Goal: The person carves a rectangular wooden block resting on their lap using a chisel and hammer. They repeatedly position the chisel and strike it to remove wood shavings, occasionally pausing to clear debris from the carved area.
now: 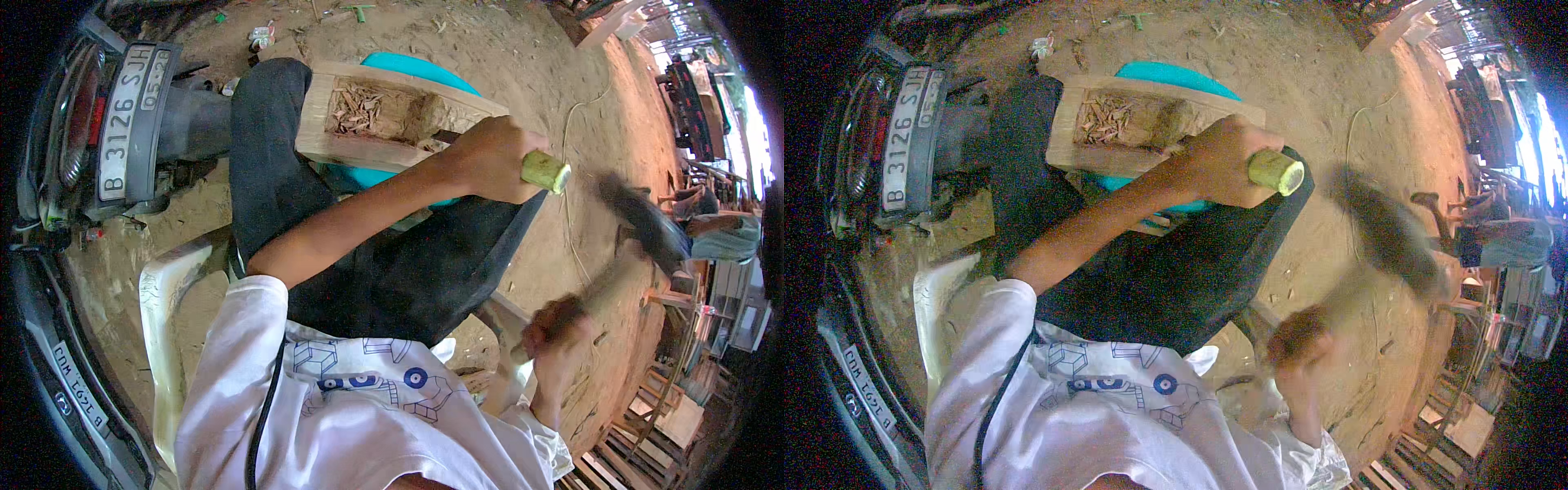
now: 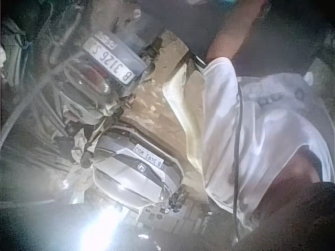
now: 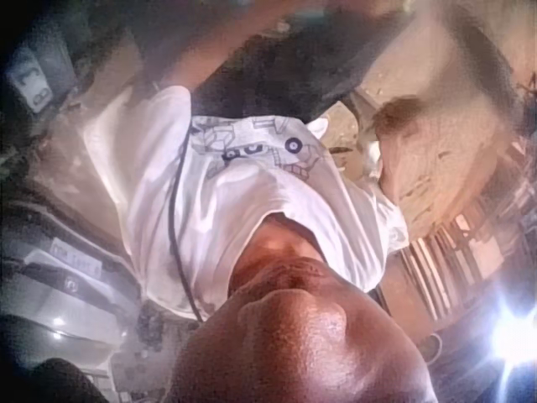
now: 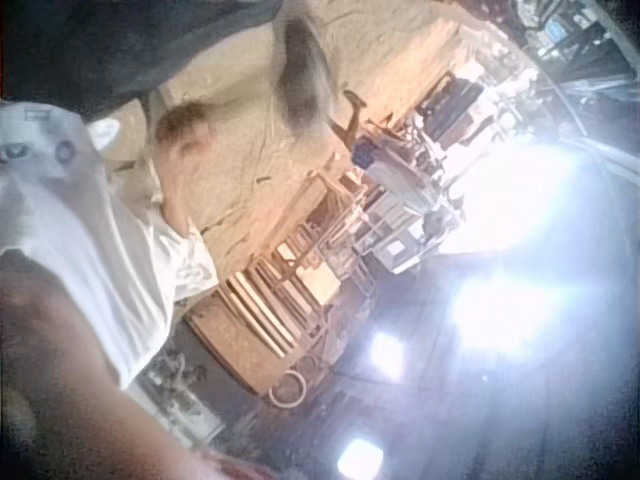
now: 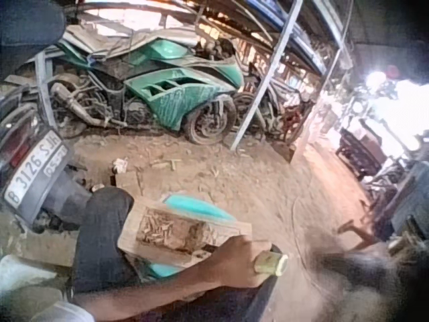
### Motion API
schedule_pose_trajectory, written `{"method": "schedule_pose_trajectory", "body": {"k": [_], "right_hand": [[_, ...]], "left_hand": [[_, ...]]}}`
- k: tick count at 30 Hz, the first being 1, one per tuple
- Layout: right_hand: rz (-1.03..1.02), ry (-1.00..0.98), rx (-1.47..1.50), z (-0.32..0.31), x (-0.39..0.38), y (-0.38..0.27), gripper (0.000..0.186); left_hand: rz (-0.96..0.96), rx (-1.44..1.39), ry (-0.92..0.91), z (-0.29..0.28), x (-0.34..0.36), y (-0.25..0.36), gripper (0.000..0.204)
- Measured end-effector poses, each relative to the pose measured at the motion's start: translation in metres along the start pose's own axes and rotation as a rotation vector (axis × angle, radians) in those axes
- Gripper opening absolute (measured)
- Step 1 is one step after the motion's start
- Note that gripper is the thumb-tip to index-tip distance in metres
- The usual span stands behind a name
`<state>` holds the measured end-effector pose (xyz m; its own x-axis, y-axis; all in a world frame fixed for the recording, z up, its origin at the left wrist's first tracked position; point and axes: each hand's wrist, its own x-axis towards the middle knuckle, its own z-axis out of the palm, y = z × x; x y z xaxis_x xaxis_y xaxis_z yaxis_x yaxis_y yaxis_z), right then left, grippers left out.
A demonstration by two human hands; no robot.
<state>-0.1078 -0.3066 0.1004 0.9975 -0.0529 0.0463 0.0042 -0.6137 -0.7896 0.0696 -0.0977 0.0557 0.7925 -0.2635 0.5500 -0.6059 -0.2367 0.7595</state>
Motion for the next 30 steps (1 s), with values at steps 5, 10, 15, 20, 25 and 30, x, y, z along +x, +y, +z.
{"method": "schedule_pose_trajectory", "body": {"k": [5,10,15,20,25,30], "right_hand": [[0.059,0.162,0.445,-0.030,0.007,-0.028,0.052],[-0.404,-0.143,0.931,-0.048,0.013,-0.007,0.052],[0.243,0.456,0.457,-0.027,0.015,-0.006,0.059],[-0.082,0.353,0.619,-0.103,0.035,-0.040,0.064],[-0.287,0.306,0.743,-0.074,0.032,-0.027,0.064],[0.148,0.064,-0.037,-0.022,0.013,0.031,0.049]], "left_hand": [[-0.002,-0.015,0.028,-0.001,0.000,-0.004,0.022],[0.027,0.006,0.057,-0.001,0.001,-0.006,0.022],[0.057,-0.002,0.104,0.001,0.000,-0.009,0.021],[0.041,-0.035,0.074,-0.003,0.004,-0.007,0.022],[0.051,0.013,0.107,-0.003,0.002,-0.008,0.023],[-0.015,0.001,0.081,-0.005,0.002,-0.005,0.023]]}}
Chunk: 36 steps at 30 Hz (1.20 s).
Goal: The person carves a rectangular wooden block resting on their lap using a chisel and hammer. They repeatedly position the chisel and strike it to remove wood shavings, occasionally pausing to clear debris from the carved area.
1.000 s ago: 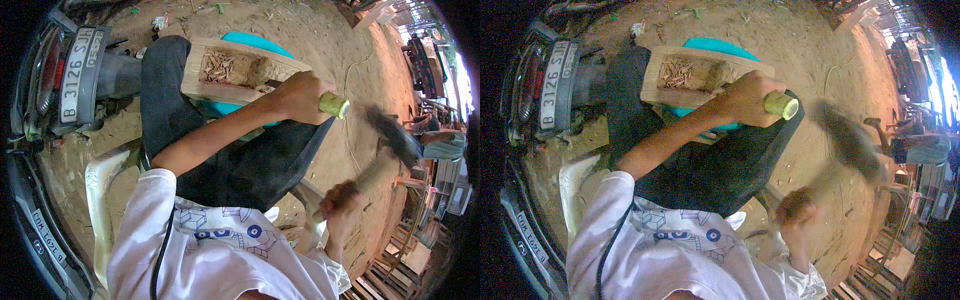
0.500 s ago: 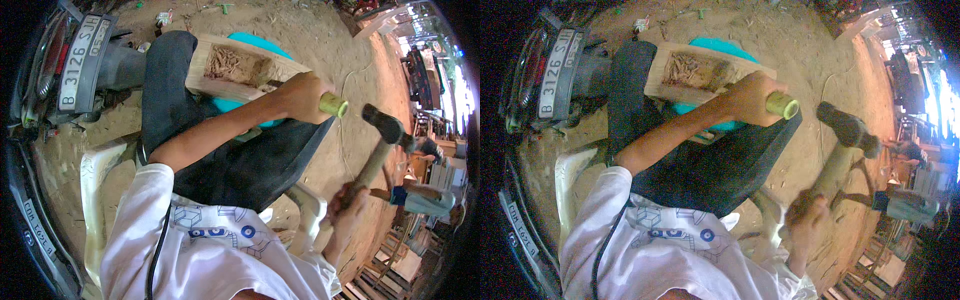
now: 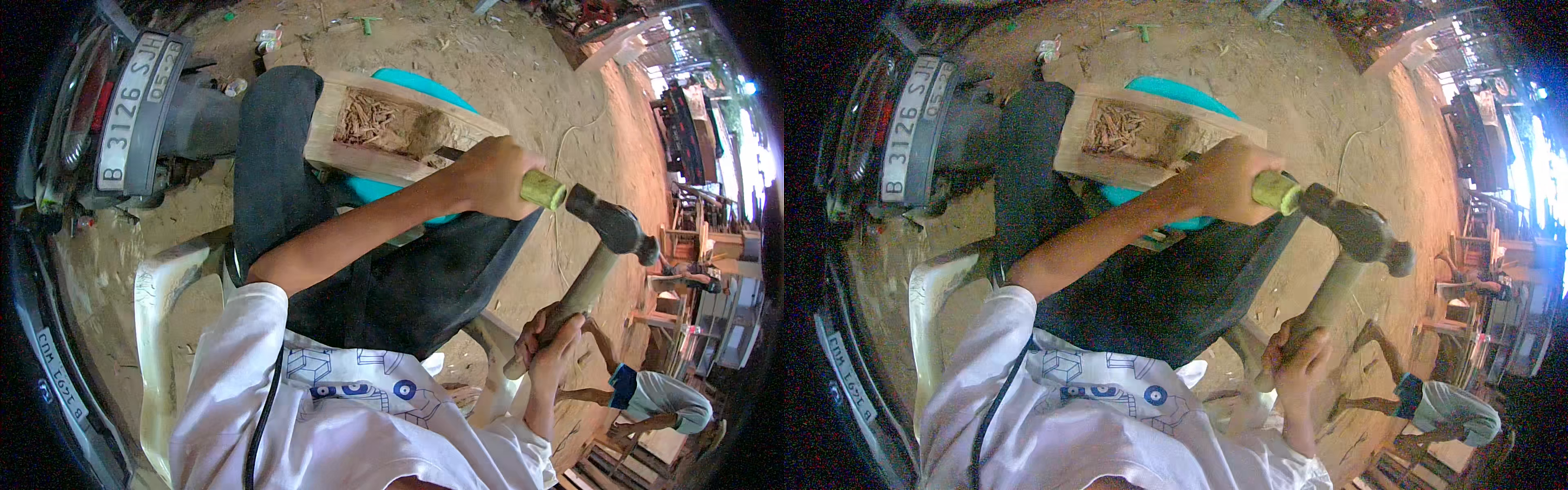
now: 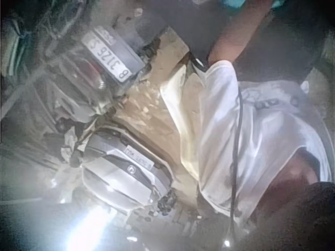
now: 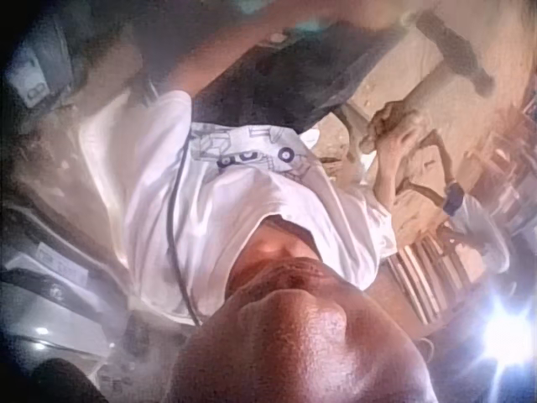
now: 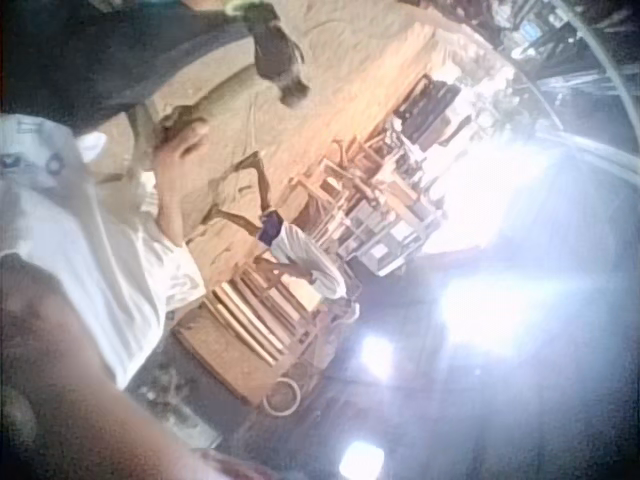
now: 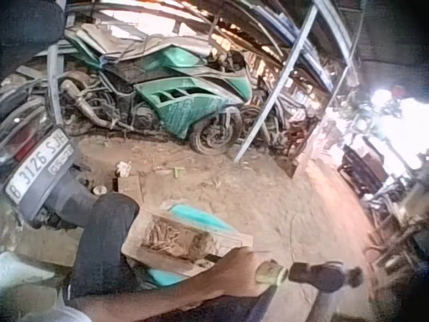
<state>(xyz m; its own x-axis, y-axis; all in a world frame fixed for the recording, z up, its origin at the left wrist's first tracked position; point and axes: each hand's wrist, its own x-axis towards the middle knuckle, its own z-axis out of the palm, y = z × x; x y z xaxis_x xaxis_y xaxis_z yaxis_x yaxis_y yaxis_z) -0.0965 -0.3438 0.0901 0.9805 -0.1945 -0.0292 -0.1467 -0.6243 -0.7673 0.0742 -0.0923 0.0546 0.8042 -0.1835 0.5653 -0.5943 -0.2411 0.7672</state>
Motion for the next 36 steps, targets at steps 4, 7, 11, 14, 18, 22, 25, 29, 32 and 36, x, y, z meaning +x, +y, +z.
{"method": "schedule_pose_trajectory", "body": {"k": [4,7,11,14,18,22,25,29,32,36], "right_hand": [[0.059,0.128,0.432,-0.014,0.004,-0.048,0.056],[-0.230,-0.081,0.782,-0.036,0.008,-0.069,0.054],[-0.388,-0.130,0.620,-0.030,0.002,-0.053,0.049],[-0.124,-0.213,0.106,0.008,-0.007,-0.033,0.040],[0.032,-0.004,0.354,0.005,-0.023,-0.049,0.039],[-0.191,0.010,0.636,-0.034,-0.012,-0.050,0.063],[-0.356,-0.062,0.845,-0.031,-0.006,-0.052,0.061],[-0.066,0.031,0.543,0.022,-0.021,-0.039,0.049],[0.136,-0.181,0.215,0.011,-0.015,-0.068,0.040],[-0.063,0.020,0.271,-0.026,-0.019,-0.059,0.046]], "left_hand": [[0.025,-0.037,-0.010,0.000,0.002,-0.004,0.022],[0.013,-0.018,0.007,-0.001,0.000,-0.002,0.023],[0.035,0.000,-0.005,-0.001,0.002,-0.003,0.023],[0.045,-0.012,-0.003,0.005,0.000,-0.007,0.023],[0.045,-0.023,0.002,0.003,-0.001,-0.007,0.022],[-0.020,-0.049,-0.029,-0.001,0.001,-0.003,0.021],[-0.014,-0.053,-0.029,-0.004,0.000,0.001,0.021],[-0.034,-0.086,-0.045,0.000,0.000,0.004,0.021],[-0.038,-0.025,-0.021,0.000,-0.001,-0.003,0.022],[0.014,-0.030,-0.028,-0.002,0.002,-0.001,0.022]]}}
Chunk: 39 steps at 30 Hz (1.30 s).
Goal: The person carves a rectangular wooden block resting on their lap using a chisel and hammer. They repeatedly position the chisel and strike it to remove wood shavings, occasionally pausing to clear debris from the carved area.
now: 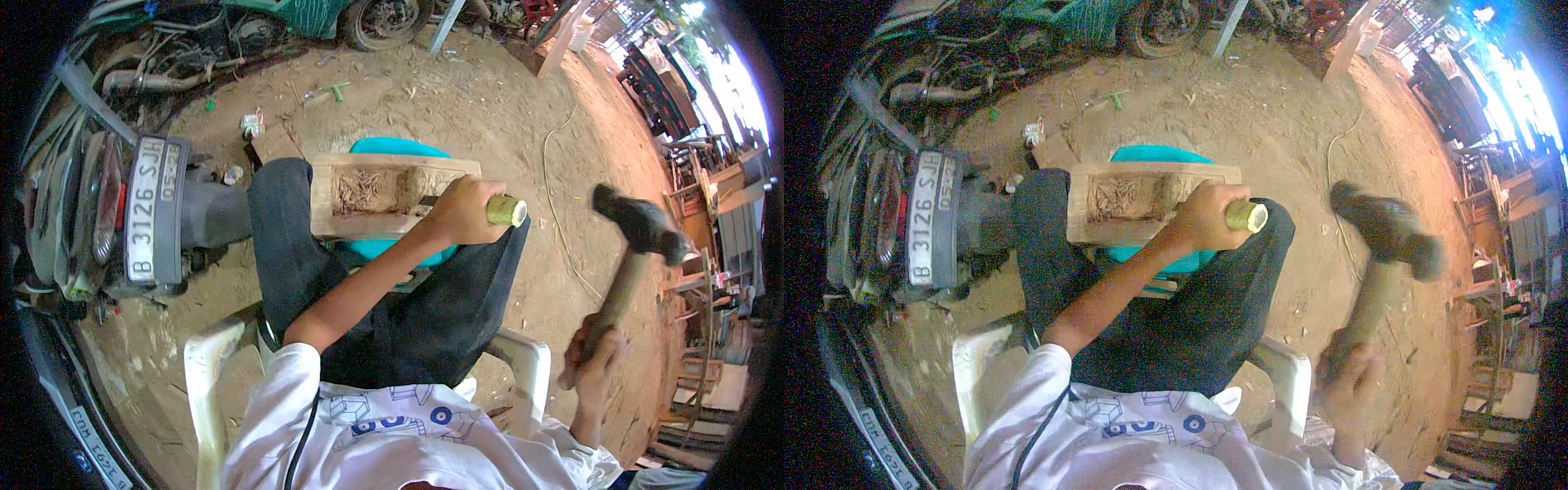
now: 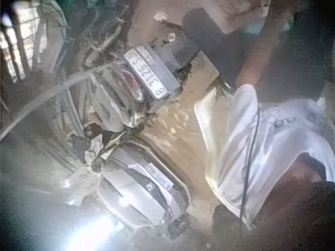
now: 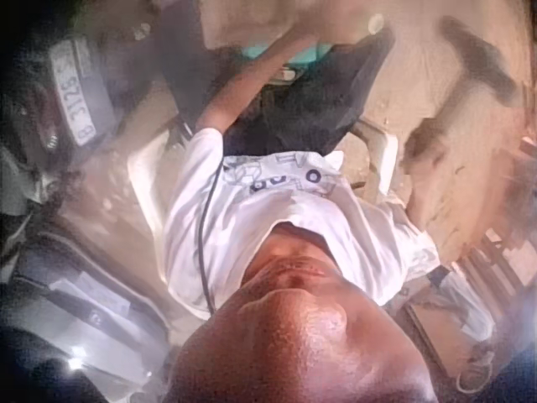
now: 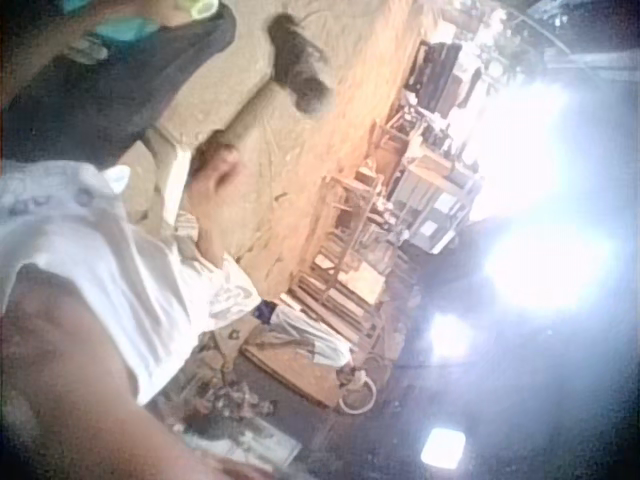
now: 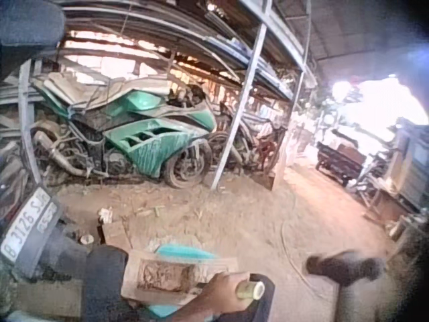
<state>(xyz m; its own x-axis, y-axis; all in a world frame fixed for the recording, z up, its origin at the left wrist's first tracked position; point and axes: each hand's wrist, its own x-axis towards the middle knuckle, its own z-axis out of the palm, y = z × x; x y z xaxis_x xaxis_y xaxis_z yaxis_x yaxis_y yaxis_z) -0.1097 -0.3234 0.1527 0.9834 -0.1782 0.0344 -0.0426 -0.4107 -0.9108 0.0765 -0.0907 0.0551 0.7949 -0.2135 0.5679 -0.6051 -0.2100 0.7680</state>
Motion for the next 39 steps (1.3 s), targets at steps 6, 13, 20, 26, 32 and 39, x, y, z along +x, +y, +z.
{"method": "schedule_pose_trajectory", "body": {"k": [6,13,20,26,32,39], "right_hand": [[-0.110,0.003,0.727,0.019,0.006,-0.010,0.042],[-0.038,-0.132,-0.237,0.035,0.009,-0.003,0.052],[-0.340,0.117,0.124,0.030,0.014,-0.011,0.054],[0.030,-0.174,-0.100,0.046,0.013,-0.011,0.051],[-0.322,0.027,0.231,0.035,0.023,-0.029,0.051],[-0.065,-0.209,-0.152,0.030,0.019,-0.003,0.050]], "left_hand": [[-0.037,0.012,-0.027,0.000,0.000,-0.001,0.018],[0.051,-0.031,0.025,-0.003,0.009,0.008,0.015],[0.007,0.064,0.004,0.007,0.010,0.009,0.017],[0.003,-0.003,0.011,0.003,-0.001,0.004,0.015],[0.021,0.051,0.039,-0.006,0.005,0.004,0.016],[-0.048,0.085,-0.010,-0.001,0.005,0.015,0.021]]}}
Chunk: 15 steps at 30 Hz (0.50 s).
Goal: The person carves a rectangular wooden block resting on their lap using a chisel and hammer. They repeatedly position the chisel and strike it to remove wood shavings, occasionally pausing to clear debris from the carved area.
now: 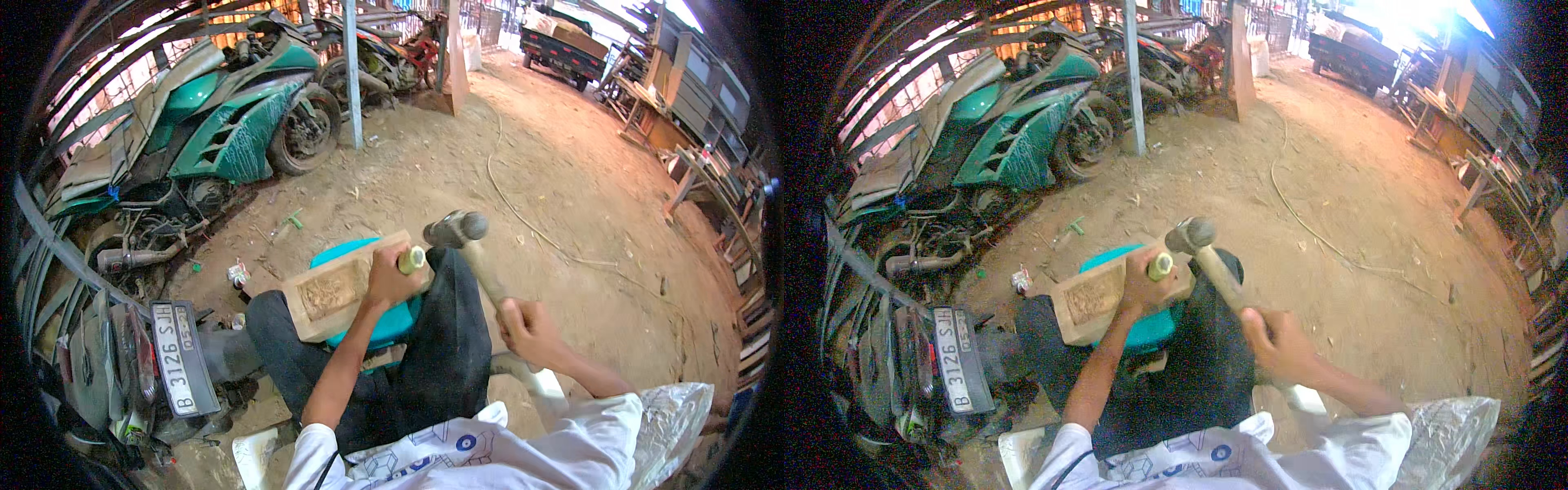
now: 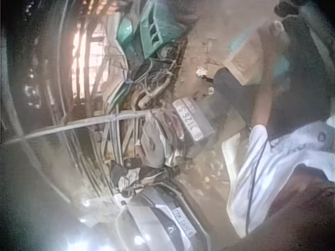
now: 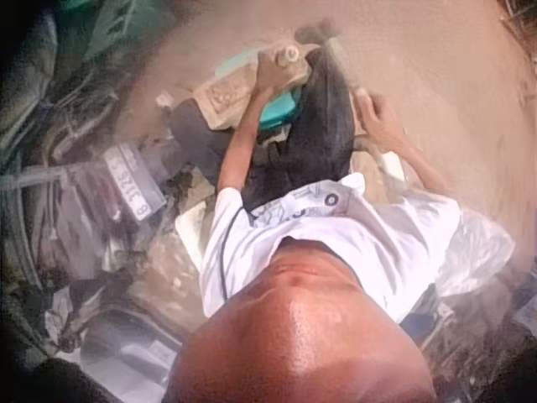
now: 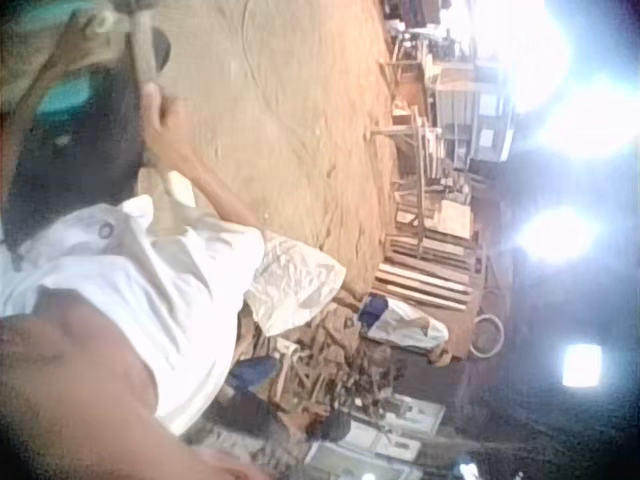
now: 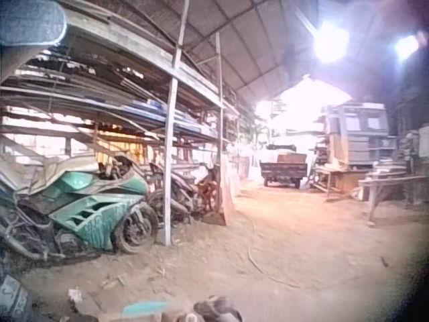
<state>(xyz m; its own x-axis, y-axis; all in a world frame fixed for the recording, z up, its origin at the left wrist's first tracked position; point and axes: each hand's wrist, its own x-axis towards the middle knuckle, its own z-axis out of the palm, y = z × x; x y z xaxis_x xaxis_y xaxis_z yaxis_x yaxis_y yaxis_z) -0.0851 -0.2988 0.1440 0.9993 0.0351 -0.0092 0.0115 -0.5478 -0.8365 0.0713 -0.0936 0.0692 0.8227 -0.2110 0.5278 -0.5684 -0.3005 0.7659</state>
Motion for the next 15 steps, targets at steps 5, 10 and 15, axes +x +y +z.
{"method": "schedule_pose_trajectory", "body": {"k": [5,10,15], "right_hand": [[-0.205,0.140,0.361,-0.012,0.001,-0.022,0.053],[0.000,-0.024,-0.053,0.018,0.009,-0.002,0.054],[-0.136,-0.038,0.022,-0.007,0.013,-0.029,0.046]], "left_hand": [[0.057,0.025,0.005,-0.007,-0.001,-0.004,0.020],[0.018,-0.053,-0.034,0.006,0.000,0.008,0.016],[-0.018,-0.021,0.027,-0.007,0.002,-0.004,0.014]]}}
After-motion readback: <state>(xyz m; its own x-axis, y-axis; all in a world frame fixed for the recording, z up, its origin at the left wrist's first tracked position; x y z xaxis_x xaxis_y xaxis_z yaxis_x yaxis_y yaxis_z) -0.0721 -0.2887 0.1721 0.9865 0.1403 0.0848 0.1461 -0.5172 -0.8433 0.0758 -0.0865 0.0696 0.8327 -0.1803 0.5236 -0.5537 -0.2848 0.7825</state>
